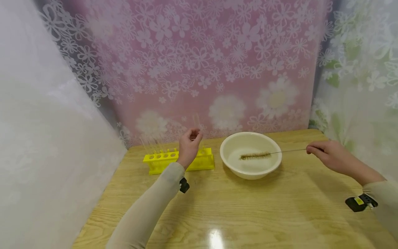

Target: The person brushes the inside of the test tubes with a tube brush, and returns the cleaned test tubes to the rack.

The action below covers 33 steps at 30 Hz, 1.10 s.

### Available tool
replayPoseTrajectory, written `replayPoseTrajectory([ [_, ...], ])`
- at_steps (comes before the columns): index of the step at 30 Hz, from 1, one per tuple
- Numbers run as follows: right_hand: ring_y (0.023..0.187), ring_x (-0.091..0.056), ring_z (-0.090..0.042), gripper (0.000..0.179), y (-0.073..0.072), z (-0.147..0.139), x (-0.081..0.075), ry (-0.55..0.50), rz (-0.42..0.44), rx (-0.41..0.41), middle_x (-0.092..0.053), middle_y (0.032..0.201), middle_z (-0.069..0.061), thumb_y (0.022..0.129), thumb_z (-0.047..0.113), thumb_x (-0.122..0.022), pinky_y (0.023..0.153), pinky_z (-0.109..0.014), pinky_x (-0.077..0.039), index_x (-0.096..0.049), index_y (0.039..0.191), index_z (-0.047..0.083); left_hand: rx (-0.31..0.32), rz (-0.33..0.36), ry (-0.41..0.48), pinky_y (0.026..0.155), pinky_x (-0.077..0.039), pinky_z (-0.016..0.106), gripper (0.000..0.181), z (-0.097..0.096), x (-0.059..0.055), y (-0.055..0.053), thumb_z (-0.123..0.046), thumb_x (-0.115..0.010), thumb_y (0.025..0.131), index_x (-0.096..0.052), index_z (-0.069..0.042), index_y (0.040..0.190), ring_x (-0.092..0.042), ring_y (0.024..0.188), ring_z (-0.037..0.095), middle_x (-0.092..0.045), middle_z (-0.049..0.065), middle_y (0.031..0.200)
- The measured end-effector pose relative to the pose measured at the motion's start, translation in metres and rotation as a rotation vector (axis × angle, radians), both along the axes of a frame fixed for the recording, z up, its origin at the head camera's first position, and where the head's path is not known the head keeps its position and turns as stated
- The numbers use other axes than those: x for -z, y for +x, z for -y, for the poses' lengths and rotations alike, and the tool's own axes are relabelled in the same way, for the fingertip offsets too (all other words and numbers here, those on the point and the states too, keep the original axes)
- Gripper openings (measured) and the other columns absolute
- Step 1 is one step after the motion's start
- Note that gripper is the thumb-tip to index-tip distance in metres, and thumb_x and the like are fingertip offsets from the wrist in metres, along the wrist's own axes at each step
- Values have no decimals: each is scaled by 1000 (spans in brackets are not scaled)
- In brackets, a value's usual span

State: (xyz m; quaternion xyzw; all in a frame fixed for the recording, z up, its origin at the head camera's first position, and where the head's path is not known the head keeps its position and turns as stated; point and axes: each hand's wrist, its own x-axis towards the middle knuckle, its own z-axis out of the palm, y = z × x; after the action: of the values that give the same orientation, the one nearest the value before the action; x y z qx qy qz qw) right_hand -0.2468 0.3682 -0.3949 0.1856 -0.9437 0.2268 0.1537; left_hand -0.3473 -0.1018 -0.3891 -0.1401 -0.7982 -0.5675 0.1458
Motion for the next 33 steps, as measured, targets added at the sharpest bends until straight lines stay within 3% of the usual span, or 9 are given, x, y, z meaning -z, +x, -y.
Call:
replayPoseTrajectory([
  [3,56,-38,-2,20,-2,2,-2,2,4,2,-71,95,-5,106,11,-53,55,-26,-35,-72,106,6,-4,6,-22,90,-55,36,30,1,3,-1,-42,-62,100,-65,-20,119,-63,99,16,-64,-1,107],
  [10,62,-45,-1,20,-2,2,-3,0,20,2,-72,97,-6,105,9,-53,57,-26,-38,-72,107,5,-9,-4,-83,86,-55,35,34,3,10,-2,-39,-63,100,-67,-12,121,-62,97,16,-65,1,105],
  [28,49,-32,-3,20,-4,6,-1,21,-2,-6,-63,79,4,105,11,-53,51,-25,-32,-72,102,7,-34,86,-164,75,-54,32,20,5,33,0,-37,-65,99,-67,-19,106,-62,89,15,-66,-3,97],
  [33,49,-32,-3,20,-6,9,2,10,8,-15,-66,83,3,106,11,-53,51,-25,-32,-72,103,7,-17,90,-177,74,-54,33,17,6,35,3,-33,-65,99,-66,-17,103,-62,87,17,-65,0,94],
])
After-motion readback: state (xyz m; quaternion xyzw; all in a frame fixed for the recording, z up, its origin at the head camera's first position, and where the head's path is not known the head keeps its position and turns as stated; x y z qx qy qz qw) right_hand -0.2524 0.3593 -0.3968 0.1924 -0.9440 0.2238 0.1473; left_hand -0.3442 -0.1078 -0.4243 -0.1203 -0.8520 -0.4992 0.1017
